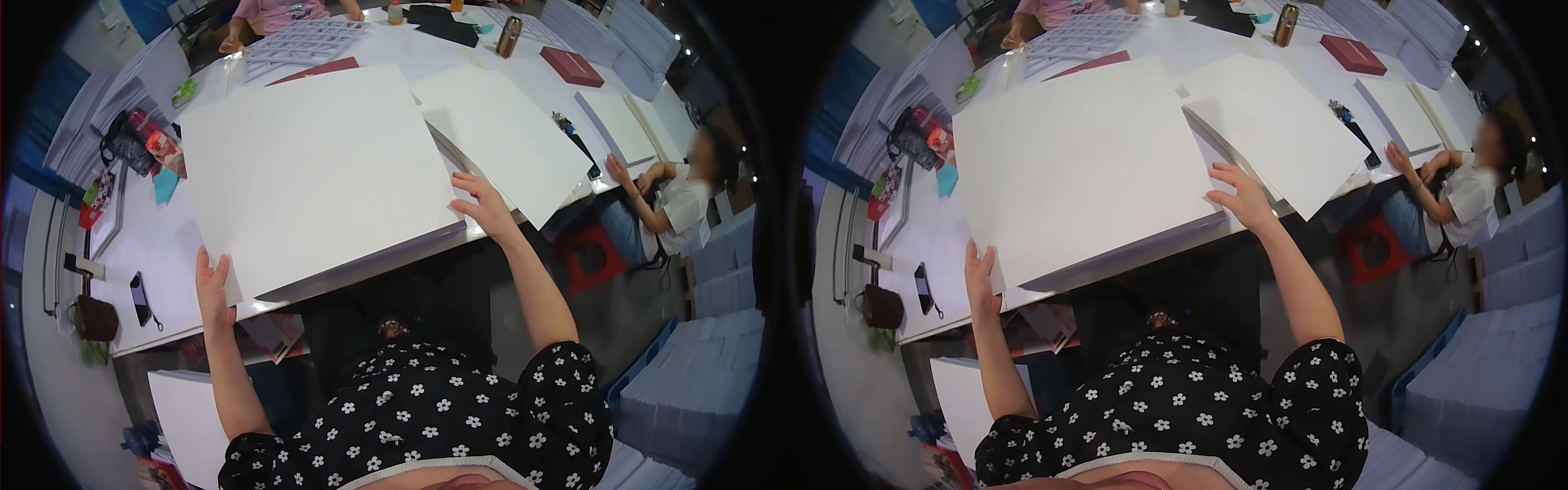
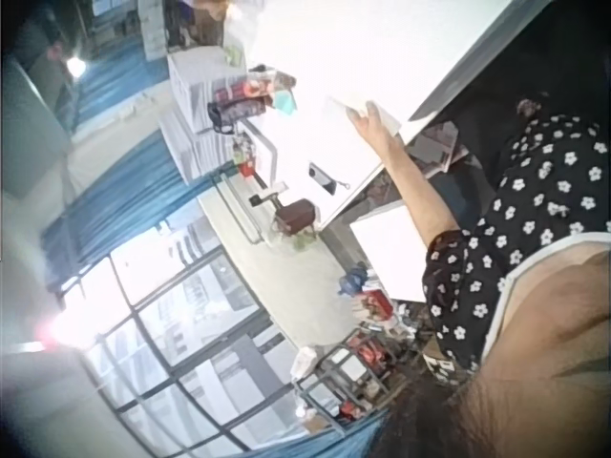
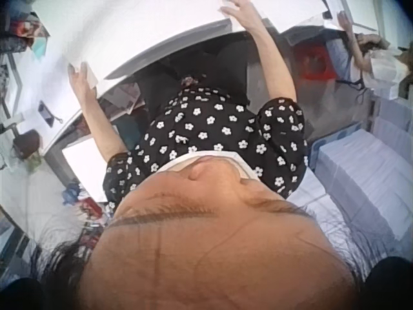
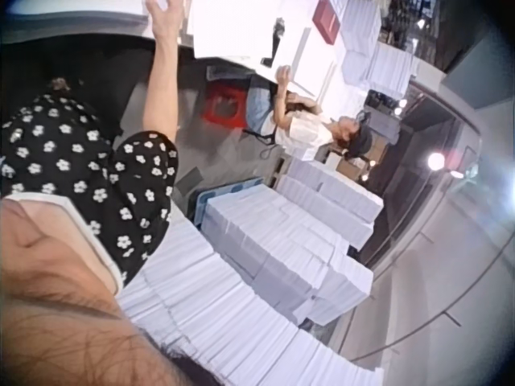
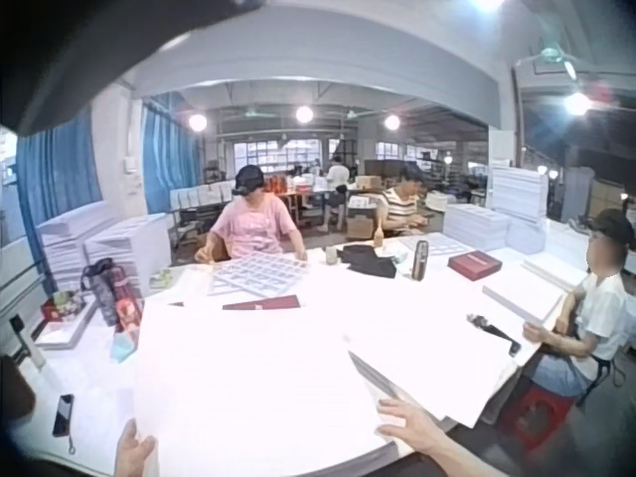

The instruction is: The person assembles white cardboard boxes by inserting a grid-like plastic insert into the box base and then folding the side flaps inward to secure the structure. The process is repeated for multiple units on a large white table.

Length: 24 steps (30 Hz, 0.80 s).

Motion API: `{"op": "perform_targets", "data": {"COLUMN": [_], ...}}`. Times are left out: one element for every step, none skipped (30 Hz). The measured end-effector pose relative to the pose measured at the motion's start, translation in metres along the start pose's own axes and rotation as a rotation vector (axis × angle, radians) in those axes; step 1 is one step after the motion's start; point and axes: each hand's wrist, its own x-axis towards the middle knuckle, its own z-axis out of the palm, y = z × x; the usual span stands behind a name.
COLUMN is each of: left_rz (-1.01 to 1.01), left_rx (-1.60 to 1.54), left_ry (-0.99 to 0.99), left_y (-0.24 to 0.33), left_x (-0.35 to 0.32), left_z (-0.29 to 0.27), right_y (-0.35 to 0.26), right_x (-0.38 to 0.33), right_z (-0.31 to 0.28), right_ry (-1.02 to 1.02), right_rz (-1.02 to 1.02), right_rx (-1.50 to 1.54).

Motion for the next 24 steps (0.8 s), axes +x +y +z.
{"op": "perform_targets", "data": {"left_rz": [-0.005,-0.009,-0.016,-0.021,-0.024,-0.030,-0.037,-0.043,-0.039,-0.035,-0.031,-0.033,-0.036,-0.038,-0.037,-0.037,-0.036,-0.037,-0.038,-0.039,-0.045,-0.050,-0.055,-0.051], "left_rx": [0.009,0.018,0.052,0.087,0.123,0.125,0.127,0.129,0.122,0.115,0.108,0.093,0.076,0.058,0.068,0.077,0.086,0.085,0.084,0.082,0.081,0.079,0.078,0.080], "left_ry": [-0.010,-0.021,-0.017,-0.008,0.001,0.004,0.005,0.007,-0.001,-0.004,-0.008,-0.020,-0.032,-0.043,-0.043,-0.044,-0.044,-0.039,-0.035,-0.030,-0.028,-0.025,-0.023,-0.030], "left_y": [-0.001,-0.002,-0.003,-0.004,-0.004,-0.004,-0.004,-0.004,-0.005,-0.007,-0.008,-0.010,-0.011,-0.012,-0.013,-0.013,-0.013,-0.013,-0.013,-0.013,-0.013,-0.011,-0.010,-0.011], "left_x": [0.003,0.005,0.007,0.008,0.009,0.009,0.008,0.008,0.008,0.008,0.008,0.009,0.010,0.010,0.011,0.011,0.011,0.012,0.012,0.012,0.012,0.012,0.013,0.014], "left_z": [0.002,0.005,0.007,0.007,0.007,0.008,0.010,0.011,0.012,0.011,0.010,0.008,0.006,0.005,0.004,0.004,0.004,0.005,0.005,0.006,0.008,0.010,0.011,0.010], "right_y": [0.006,0.011,0.017,0.014,0.012,0.010,0.012,0.014,0.016,0.018,0.019,0.020,0.019,0.019,0.018,0.018,0.017,0.017,0.017,0.017,0.018,0.017,0.017,0.017], "right_x": [-0.002,-0.002,-0.005,-0.006,-0.007,-0.008,-0.010,-0.011,-0.012,-0.012,-0.011,-0.011,-0.011,-0.011,-0.011,-0.011,-0.012,-0.012,-0.012,-0.013,-0.013,-0.013,-0.013,-0.013], "right_z": [0.000,-0.001,-0.003,-0.003,-0.002,-0.001,-0.001,-0.001,-0.002,-0.001,-0.001,0.000,0.000,0.000,0.000,0.000,0.001,0.001,0.001,0.001,0.001,0.001,0.001,0.001], "right_ry": [-0.005,-0.010,-0.015,-0.022,-0.030,-0.039,-0.037,-0.037,-0.037,-0.042,-0.048,-0.055,-0.053,-0.052,-0.050,-0.045,-0.040,-0.034,-0.033,-0.032,-0.030,-0.029,-0.027,-0.025], "right_rz": [0.006,0.012,0.018,0.031,0.043,0.055,0.048,0.041,0.033,0.030,0.027,0.023,0.021,0.018,0.015,0.024,0.033,0.041,0.043,0.044,0.045,0.044,0.042,0.041], "right_rx": [0.003,0.006,0.009,-0.001,-0.012,-0.022,-0.028,-0.034,-0.040,-0.035,-0.031,-0.026,-0.031,-0.035,-0.039,-0.039,-0.038,-0.038,-0.041,-0.043,-0.046,-0.040,-0.035,-0.029]}}
